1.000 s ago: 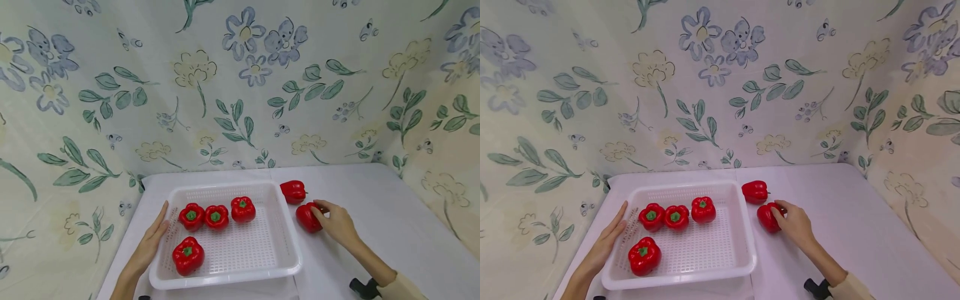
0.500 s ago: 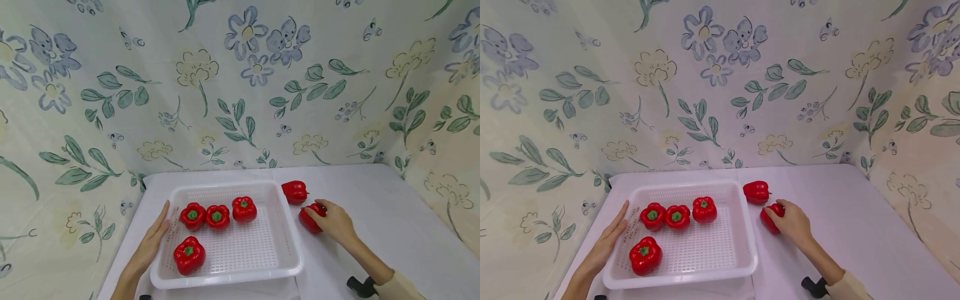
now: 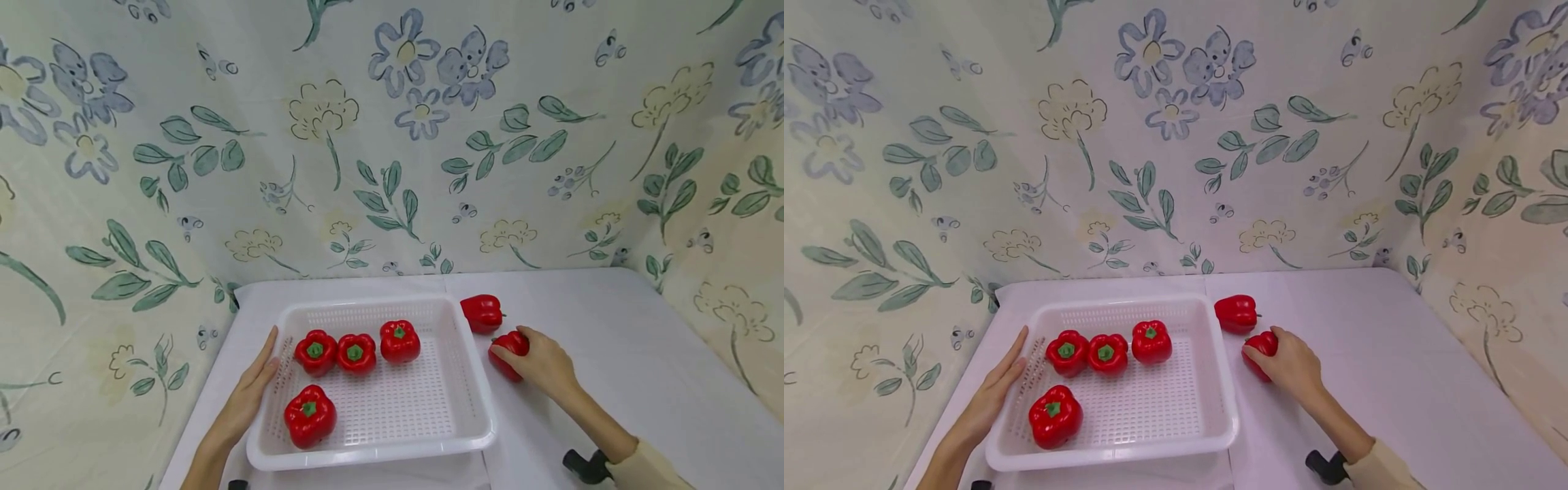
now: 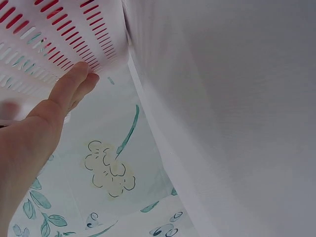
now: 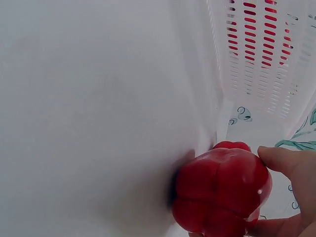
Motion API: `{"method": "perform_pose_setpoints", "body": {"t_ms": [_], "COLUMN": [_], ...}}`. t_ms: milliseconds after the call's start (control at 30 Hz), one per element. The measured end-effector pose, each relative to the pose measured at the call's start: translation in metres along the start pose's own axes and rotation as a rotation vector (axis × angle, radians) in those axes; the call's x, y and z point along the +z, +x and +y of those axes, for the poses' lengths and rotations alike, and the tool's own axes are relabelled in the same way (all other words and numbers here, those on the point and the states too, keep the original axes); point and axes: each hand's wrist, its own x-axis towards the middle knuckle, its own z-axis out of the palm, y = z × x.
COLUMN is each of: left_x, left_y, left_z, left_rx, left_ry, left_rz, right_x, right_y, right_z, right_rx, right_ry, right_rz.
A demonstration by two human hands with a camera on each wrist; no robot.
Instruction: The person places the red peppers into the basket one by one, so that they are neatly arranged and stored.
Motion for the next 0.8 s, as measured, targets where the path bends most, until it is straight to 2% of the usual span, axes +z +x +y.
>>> {"method": "perform_pose_setpoints", "body": {"t_ms": [167,333,600,800], "left_x": [0.000,0.001,0.001,0.000], "left_y": [0.000,0.000,0.000,0.001], "left_z": [-0.001,0.000,-0.001,-0.001], "left_rx": [0.002,-0.001,0.001,0.000], "left_ry": [-0.002,-0.003,-0.006,-0.003], "left_rz": [0.000,0.000,-0.001,-0.001], "right_x": [-0.002,-0.011,-0.009,-0.007], "right_y": [0.001,0.005,0.002,0.000], "right_z": [-0.001,-0.001,0.004,0.010], "right_rx": [-0.017,-0.040,-0.042,-0.073], "right_ry": [-0.057,-0.093,-0.008,0.042], "right_rz": [-0.012,-0.082,-0.072,-0.032]}}
